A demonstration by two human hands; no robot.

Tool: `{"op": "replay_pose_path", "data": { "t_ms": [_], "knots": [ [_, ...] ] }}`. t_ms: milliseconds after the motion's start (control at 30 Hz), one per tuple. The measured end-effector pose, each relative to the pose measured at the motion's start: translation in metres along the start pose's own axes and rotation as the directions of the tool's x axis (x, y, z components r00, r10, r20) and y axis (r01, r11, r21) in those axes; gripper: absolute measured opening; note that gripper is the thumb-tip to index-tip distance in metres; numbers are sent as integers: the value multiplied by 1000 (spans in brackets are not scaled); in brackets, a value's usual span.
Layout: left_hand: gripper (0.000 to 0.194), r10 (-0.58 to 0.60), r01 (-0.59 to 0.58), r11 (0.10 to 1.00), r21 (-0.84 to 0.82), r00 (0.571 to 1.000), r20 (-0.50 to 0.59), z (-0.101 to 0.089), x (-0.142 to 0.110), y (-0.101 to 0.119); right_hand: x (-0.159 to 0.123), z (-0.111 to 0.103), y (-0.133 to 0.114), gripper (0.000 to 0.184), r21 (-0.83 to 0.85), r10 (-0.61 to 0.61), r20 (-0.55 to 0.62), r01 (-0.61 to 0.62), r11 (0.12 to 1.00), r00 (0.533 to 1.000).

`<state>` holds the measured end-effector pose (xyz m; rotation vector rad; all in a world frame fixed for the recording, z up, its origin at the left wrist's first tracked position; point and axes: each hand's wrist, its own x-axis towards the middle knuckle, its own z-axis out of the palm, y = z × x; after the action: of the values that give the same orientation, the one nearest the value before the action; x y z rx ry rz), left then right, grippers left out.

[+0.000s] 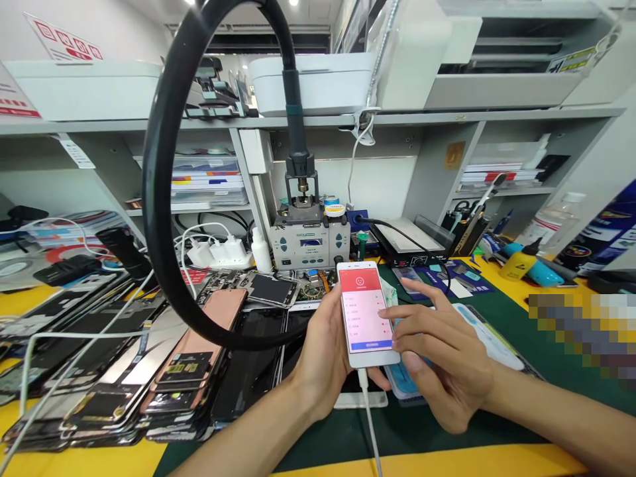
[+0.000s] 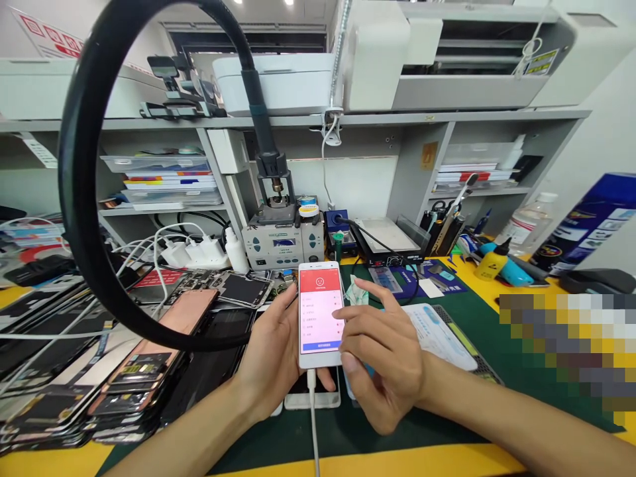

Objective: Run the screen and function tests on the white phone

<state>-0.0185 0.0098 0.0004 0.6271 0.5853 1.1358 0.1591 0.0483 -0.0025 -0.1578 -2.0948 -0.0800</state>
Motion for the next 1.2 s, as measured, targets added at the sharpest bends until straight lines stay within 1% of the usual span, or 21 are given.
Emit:
{"op": "replay_pose_path", "data": {
  "t_ms": [233,367,500,600,700,833,900,1067,1200],
  "knots": [
    [55,-7,7,1000,25,1000,-26,-1,-1,2,1,0,-1,16,-10,8,4,-8,1000,1000],
    [56,-23,24,1000,20,1000,-9,-5,2,1,4,-1,-1,16,-11,21,-15,-21,1000,1000],
    [56,-8,8,1000,9,1000,-12,-7,5,2,6,-1,-2,15,-10,31,-39,-31,999,999],
    [46,1,-1,1000,6,1000,-23,-9,6,3,6,1,-2,16,-7,46,-55,-46,999,997],
    [34,34,-32,999,36,998,-48,-11,7,1,4,3,0,15,0,31,-70,-31,1000,997],
    [27,59,-57,998,36,997,-58,-12,8,-1,1,4,1,12,-2,30,-106,-30,1000,994],
    [29,59,-58,998,24,997,-49,-12,8,-1,1,4,1,12,-2,31,-125,-31,1000,992],
    [48,57,-58,998,-20,997,-42,-9,8,1,-1,3,1,11,7,18,-137,-17,1000,990],
    [53,51,-52,998,-28,998,-42,-8,7,1,-1,2,0,11,12,11,-136,-10,1000,991]
  ]
}}
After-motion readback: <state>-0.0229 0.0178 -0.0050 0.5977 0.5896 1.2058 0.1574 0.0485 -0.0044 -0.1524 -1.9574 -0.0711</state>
